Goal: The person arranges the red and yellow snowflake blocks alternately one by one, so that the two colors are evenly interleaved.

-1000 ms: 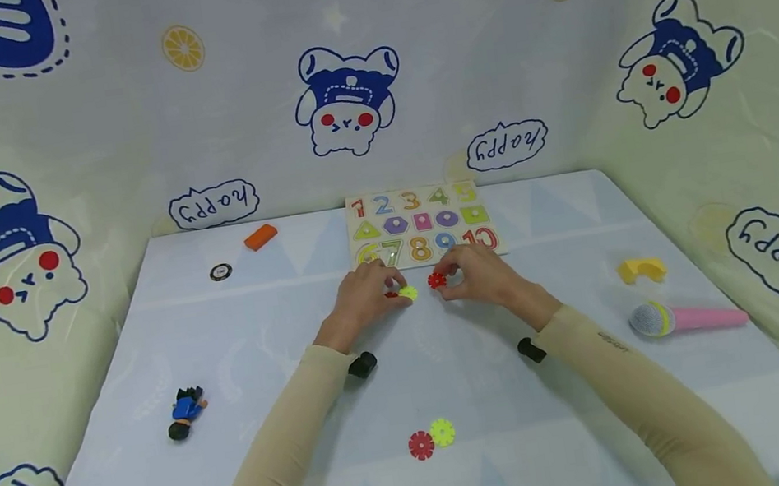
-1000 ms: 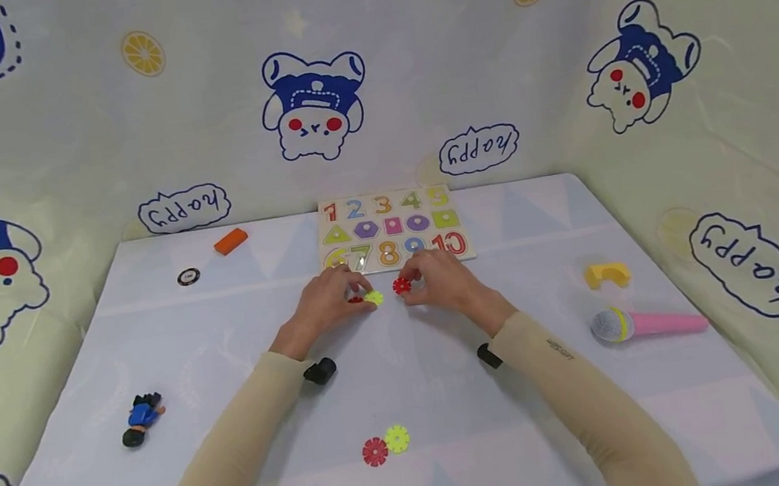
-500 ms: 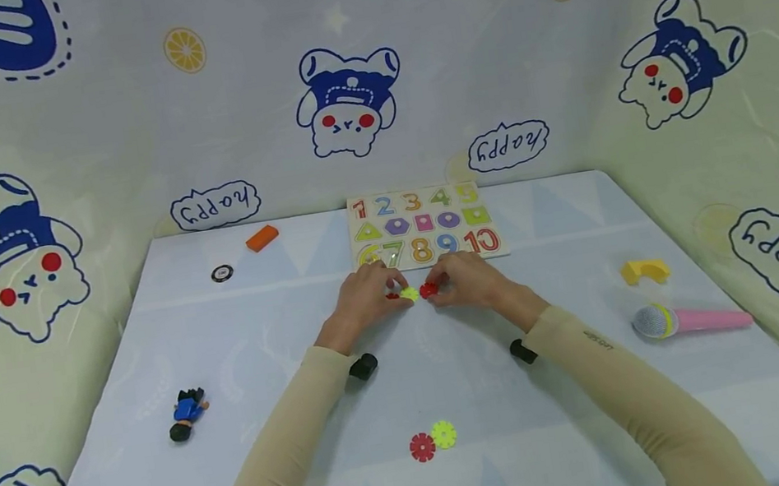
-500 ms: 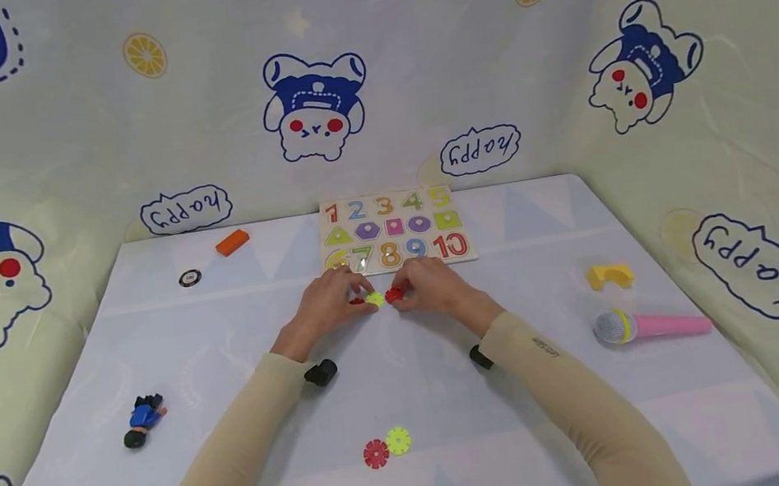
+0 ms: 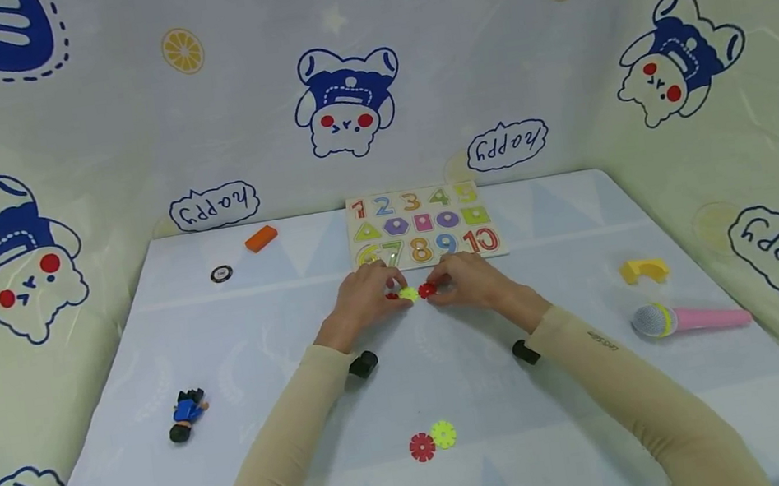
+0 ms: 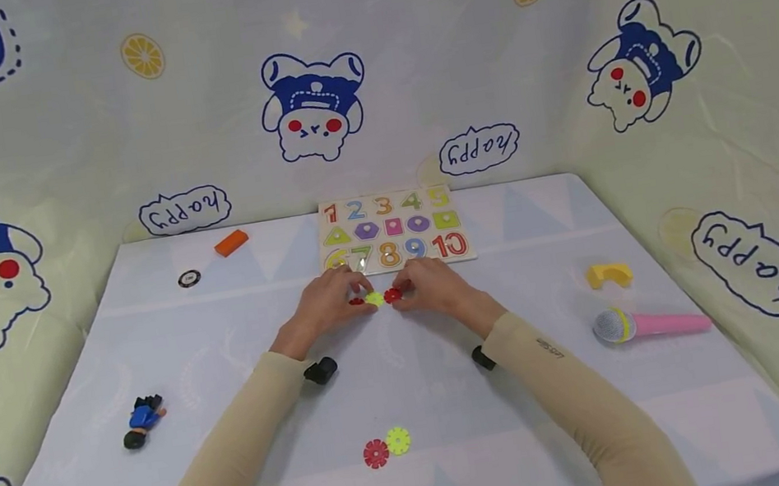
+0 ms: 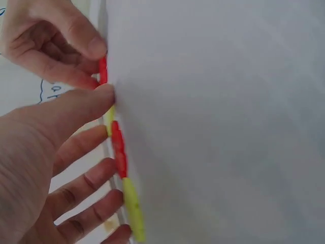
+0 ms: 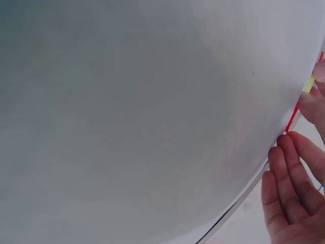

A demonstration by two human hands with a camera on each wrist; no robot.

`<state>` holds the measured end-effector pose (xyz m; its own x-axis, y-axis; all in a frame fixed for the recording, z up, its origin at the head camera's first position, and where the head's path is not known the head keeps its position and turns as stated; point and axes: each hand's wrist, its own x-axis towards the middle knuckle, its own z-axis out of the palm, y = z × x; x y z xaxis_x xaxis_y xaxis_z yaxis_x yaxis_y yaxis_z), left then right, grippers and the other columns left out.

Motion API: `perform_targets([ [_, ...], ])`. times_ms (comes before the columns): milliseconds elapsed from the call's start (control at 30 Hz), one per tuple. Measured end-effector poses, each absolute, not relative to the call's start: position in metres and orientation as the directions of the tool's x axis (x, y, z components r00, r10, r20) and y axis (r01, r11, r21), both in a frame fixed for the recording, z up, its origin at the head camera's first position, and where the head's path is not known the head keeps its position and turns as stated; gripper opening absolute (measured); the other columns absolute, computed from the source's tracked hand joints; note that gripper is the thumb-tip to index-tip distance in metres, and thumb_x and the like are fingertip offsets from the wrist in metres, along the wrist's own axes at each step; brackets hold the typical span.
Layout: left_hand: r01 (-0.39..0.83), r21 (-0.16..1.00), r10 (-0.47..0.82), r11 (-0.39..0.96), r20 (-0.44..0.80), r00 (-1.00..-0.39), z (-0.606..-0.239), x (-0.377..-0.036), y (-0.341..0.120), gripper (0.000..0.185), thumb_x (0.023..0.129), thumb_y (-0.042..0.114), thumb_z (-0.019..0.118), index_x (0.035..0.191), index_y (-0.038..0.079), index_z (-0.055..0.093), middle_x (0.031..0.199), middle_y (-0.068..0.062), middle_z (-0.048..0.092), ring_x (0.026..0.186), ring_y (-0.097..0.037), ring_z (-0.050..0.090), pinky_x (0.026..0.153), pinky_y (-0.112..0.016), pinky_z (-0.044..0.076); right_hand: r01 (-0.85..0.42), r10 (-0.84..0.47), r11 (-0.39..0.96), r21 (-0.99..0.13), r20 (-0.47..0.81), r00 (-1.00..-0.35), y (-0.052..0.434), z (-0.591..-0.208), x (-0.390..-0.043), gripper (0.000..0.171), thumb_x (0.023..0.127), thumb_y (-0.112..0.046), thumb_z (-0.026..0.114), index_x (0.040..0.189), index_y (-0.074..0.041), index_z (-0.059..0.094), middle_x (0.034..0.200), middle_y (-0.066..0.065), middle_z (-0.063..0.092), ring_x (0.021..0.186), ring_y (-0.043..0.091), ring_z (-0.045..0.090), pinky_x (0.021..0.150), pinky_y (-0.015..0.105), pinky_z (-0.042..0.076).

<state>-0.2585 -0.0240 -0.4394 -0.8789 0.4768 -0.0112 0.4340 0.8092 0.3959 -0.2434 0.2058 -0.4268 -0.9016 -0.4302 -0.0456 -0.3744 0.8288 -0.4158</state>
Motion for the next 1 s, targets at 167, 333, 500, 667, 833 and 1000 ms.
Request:
perform_targets([
  [167, 0.42, 0.39, 0.461, 0.82, -0.015, -0.887, -0.435, -0.262, -0.02, 0.044, 0.092, 0.044, 0.089, 0.126, 0.019, 0.075, 0.119, -0.004, 0.07, 0.11, -0.024, 0.063, 0.099, -0.044, 0.054, -0.415, -0.453, 0.816, -0.403, 0.002, -0.892, 0.21, -0.418, -0.23, 0.034, 0.09, -0.024, 0.092, 0.118, -0.007, 0.084, 0.105, 0.001, 0.078, 0.101, 0.019, 0.073, 0.096, 0.039, 0.061],
  [333, 0.452, 0.397, 0.491, 0.799, 0.003, -0.871, -0.439, -0.263, -0.013, 0.05, 0.092, 0.046, 0.089, 0.131, 0.018, 0.075, 0.127, -0.006, 0.069, 0.119, -0.027, 0.062, 0.108, -0.049, 0.05, -0.508, -0.55, 0.759, -0.406, 0.017, -0.835, 0.204, -0.416, -0.2, 0.033, 0.088, -0.029, 0.094, 0.114, -0.011, 0.085, 0.102, -0.003, 0.078, 0.098, 0.014, 0.073, 0.093, 0.035, 0.062],
  [500, 0.473, 0.396, 0.51, 0.787, 0.014, -0.86, -0.445, -0.264, -0.006, 0.046, 0.093, 0.047, 0.087, 0.13, 0.021, 0.078, 0.126, -0.004, 0.07, 0.119, -0.026, 0.062, 0.11, -0.049, 0.049, -0.623, -0.694, 0.659, -0.422, -0.021, -0.72, 0.198, -0.424, -0.151, 0.039, 0.085, -0.041, 0.095, 0.114, -0.016, 0.086, 0.101, -0.009, 0.076, 0.095, 0.004, 0.07, 0.089, 0.028, 0.06],
  [667, 0.479, 0.402, 0.513, 0.781, 0.025, -0.858, -0.444, -0.265, 0.0, 0.041, 0.094, 0.046, 0.087, 0.126, 0.023, 0.08, 0.123, -0.003, 0.069, 0.116, -0.024, 0.062, 0.107, -0.047, 0.05, -0.661, -0.752, 0.608, -0.441, -0.054, -0.657, 0.199, -0.428, -0.112, 0.048, 0.083, -0.049, 0.095, 0.118, -0.018, 0.085, 0.104, -0.011, 0.073, 0.096, -0.002, 0.065, 0.09, 0.024, 0.059],
  [833, 0.473, 0.375, 0.498, 0.797, 0.033, -0.866, -0.444, -0.264, 0.002, 0.038, 0.093, 0.048, 0.087, 0.122, 0.025, 0.082, 0.121, -0.002, 0.069, 0.114, -0.023, 0.062, 0.105, -0.046, 0.051, -0.692, -0.774, 0.584, -0.425, -0.036, -0.632, 0.194, -0.429, -0.091, 0.048, 0.084, -0.051, 0.094, 0.119, -0.019, 0.084, 0.106, -0.012, 0.071, 0.097, -0.003, 0.063, 0.092, 0.025, 0.058],
  [1000, 0.475, 0.363, 0.5, 0.801, 0.028, -0.865, -0.443, -0.262, 0.003, 0.037, 0.093, 0.048, 0.087, 0.122, 0.025, 0.082, 0.121, -0.002, 0.068, 0.114, -0.024, 0.06, 0.107, -0.049, 0.051, -0.678, -0.77, 0.599, -0.426, -0.074, -0.634, 0.188, -0.428, -0.082, 0.04, 0.089, -0.045, 0.091, 0.119, -0.02, 0.084, 0.105, -0.015, 0.07, 0.1, -0.004, 0.061, 0.095, 0.027, 0.058],
])
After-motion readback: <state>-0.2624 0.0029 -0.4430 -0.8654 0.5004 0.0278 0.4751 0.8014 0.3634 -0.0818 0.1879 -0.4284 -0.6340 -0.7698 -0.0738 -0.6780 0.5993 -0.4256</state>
